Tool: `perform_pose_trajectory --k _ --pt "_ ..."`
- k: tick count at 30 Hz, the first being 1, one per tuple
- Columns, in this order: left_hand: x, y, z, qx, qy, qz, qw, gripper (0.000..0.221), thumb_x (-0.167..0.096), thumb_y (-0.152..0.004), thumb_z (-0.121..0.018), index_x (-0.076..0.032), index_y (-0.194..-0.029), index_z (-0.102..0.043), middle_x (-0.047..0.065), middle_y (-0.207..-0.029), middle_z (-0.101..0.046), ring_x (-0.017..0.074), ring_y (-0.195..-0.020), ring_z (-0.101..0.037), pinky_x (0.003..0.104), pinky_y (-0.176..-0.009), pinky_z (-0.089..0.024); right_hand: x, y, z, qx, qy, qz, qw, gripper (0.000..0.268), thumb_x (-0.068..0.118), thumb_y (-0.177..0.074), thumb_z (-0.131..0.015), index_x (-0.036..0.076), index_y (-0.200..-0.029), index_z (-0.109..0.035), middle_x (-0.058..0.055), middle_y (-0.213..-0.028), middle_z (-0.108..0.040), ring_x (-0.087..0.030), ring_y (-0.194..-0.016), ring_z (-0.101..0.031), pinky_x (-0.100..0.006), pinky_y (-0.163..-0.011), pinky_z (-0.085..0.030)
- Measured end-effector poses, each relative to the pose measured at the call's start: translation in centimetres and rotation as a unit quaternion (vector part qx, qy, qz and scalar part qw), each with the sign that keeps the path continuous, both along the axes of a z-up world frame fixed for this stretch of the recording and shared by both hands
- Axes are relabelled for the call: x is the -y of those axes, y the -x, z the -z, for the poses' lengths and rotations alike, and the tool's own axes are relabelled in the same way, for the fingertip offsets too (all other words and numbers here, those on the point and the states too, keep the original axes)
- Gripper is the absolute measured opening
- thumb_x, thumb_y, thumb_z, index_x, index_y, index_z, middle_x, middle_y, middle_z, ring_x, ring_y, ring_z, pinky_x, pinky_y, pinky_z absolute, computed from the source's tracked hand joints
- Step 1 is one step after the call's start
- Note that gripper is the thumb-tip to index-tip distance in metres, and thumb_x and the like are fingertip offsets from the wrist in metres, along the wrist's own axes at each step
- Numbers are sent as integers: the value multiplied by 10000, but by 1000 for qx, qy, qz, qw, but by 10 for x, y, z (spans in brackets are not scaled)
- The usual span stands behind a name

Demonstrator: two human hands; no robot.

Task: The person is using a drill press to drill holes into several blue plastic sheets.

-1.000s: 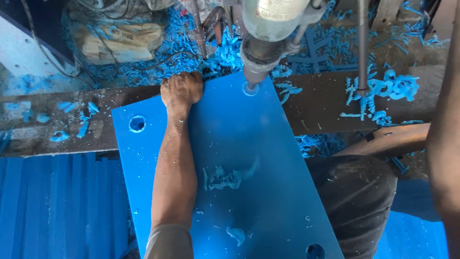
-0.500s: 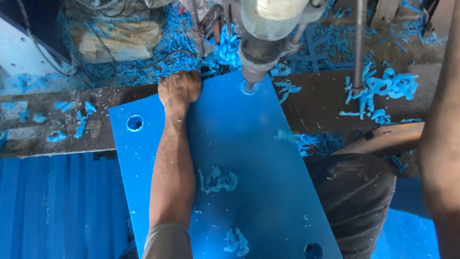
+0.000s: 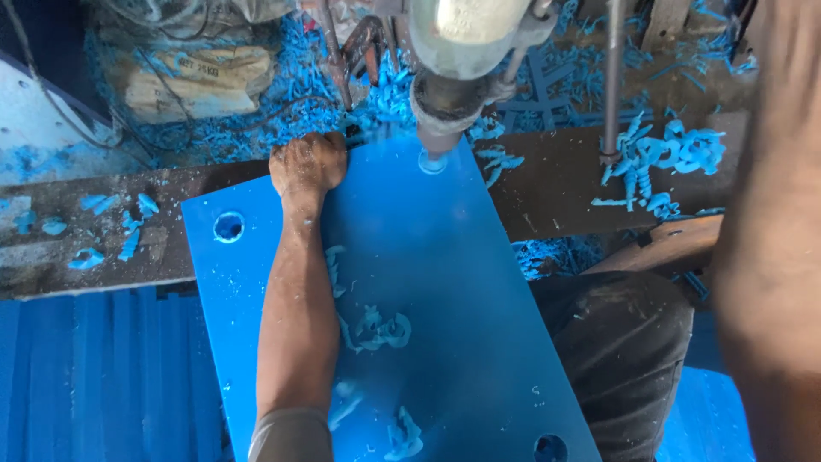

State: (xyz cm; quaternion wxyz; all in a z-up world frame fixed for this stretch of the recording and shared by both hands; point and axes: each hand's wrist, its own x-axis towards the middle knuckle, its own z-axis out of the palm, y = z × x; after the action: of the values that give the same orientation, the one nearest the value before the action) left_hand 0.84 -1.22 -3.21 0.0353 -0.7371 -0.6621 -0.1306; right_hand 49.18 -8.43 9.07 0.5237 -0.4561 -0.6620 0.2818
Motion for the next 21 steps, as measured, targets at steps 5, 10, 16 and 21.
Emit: perform_pose_trajectory --k 5,10,16,21 --pt "0 -2 -10 16 28 -13 999 442 -315 -997 -446 -54 -842 -767 239 -908 -748 442 -877 -722 573 -873 -523 2 -6 -5 -1 -12 -1 1000 405 563 -1086 -376 180 -1122 -502 -39 -1015 -634 -185 -922 -695 -391 -909 -499" --pt "-4 1 1 16 7 -23 1000 479 -349 -989 -444 -43 -818 -770 246 -875 -747 435 -846 -722 575 -892 -506 13 -16 -4 -3 -17 -3 1000 402 560 -1088 -375 178 -1115 -497 -43 -1011 -630 -188 -924 -690 -391 -913 -497" --pt "-5 -1 -5 22 29 -31 999 509 -358 -1018 -421 -34 -843 -772 243 -927 -748 442 -884 -715 567 -902 -496 16 -22 -10 -5 -30 -3 1000 398 555 -1091 -373 175 -1106 -491 -48 -1005 -624 -191 -927 -685 -390 -917 -496" --pt "-5 0 -3 11 23 -7 1000 450 -326 -995 -431 -57 -858 -764 224 -926 -753 437 -879 -718 580 -880 -502 22 -32 -10 -7 -35 -2 999 396 551 -1093 -372 173 -1098 -486 -52 -1001 -619 -195 -930 -681 -389 -921 -494"
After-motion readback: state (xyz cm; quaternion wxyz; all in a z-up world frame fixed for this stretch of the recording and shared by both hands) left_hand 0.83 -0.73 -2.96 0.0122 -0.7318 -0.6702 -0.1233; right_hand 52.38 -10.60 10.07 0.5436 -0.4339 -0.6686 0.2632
